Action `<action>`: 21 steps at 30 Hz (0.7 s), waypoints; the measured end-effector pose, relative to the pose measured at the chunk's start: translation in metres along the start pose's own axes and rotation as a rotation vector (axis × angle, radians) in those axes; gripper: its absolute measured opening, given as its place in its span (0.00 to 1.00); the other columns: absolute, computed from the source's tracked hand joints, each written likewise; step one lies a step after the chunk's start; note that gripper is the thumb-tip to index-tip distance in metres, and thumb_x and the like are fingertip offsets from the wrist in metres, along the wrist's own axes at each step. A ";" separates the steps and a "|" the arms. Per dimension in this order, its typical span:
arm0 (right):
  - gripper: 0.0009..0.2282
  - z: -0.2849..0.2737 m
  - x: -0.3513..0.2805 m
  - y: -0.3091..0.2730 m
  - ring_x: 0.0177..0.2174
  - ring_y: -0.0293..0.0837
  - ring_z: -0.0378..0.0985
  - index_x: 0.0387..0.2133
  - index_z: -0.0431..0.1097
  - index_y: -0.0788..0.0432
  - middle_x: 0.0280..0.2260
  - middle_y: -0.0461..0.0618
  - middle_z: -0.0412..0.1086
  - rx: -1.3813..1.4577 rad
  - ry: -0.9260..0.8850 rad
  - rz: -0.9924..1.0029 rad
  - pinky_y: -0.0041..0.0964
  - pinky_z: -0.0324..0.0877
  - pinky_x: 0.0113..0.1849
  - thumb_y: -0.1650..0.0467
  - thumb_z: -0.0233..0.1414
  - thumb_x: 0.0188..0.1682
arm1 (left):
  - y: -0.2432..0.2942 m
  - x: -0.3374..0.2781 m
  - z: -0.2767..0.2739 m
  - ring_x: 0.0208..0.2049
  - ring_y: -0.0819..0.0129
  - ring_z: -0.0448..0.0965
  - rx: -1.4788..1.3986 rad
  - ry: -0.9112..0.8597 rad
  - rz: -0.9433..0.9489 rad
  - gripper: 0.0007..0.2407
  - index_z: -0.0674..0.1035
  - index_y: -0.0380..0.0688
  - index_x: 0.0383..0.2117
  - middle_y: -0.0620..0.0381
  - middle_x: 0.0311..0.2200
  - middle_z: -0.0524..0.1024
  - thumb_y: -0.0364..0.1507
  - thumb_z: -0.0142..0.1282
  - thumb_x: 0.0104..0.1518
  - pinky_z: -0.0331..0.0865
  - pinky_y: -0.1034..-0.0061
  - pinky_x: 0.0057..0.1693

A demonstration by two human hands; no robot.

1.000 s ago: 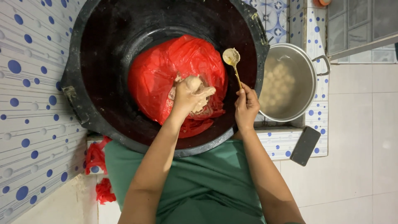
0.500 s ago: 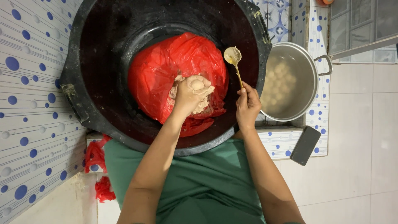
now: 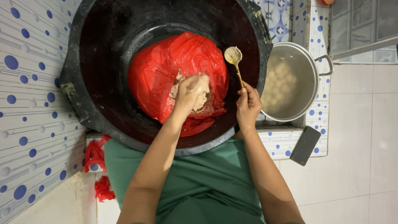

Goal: Forming meatballs from paste in a tub and placing them into a pot of water using a spoon.

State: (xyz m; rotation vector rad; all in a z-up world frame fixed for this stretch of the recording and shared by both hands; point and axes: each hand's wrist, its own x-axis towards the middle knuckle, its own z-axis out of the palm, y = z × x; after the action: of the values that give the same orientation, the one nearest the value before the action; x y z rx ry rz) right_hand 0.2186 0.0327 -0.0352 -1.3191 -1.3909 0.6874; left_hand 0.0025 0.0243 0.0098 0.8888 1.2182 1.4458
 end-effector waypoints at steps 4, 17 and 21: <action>0.10 0.000 0.000 -0.003 0.16 0.33 0.68 0.48 0.74 0.68 0.28 0.50 0.68 -0.023 -0.008 -0.007 0.29 0.67 0.20 0.77 0.47 0.60 | -0.009 -0.003 0.014 0.24 0.80 0.73 -0.055 0.031 -0.040 0.08 0.84 0.47 0.31 0.62 0.18 0.76 0.27 0.73 0.48 0.71 0.86 0.36; 0.09 0.001 0.000 -0.005 0.15 0.33 0.66 0.47 0.75 0.68 0.28 0.50 0.67 0.044 0.006 0.016 0.29 0.66 0.20 0.78 0.47 0.60 | -0.014 -0.004 0.017 0.22 0.79 0.75 -0.119 0.042 -0.006 0.08 0.79 0.40 0.23 0.59 0.18 0.77 0.20 0.72 0.45 0.74 0.81 0.35; 0.10 -0.001 0.000 -0.005 0.14 0.34 0.66 0.47 0.74 0.69 0.28 0.51 0.67 0.064 -0.002 0.003 0.29 0.65 0.19 0.79 0.46 0.59 | -0.137 0.030 0.002 0.25 0.69 0.75 -0.206 -0.117 0.223 0.11 0.79 0.41 0.25 0.53 0.21 0.75 0.33 0.59 0.63 0.70 0.78 0.37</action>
State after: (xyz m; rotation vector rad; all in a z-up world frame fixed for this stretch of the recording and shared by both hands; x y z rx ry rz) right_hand 0.2174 0.0313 -0.0305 -1.2705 -1.3576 0.7295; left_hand 0.0291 0.0525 -0.1246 0.9749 0.8867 1.6390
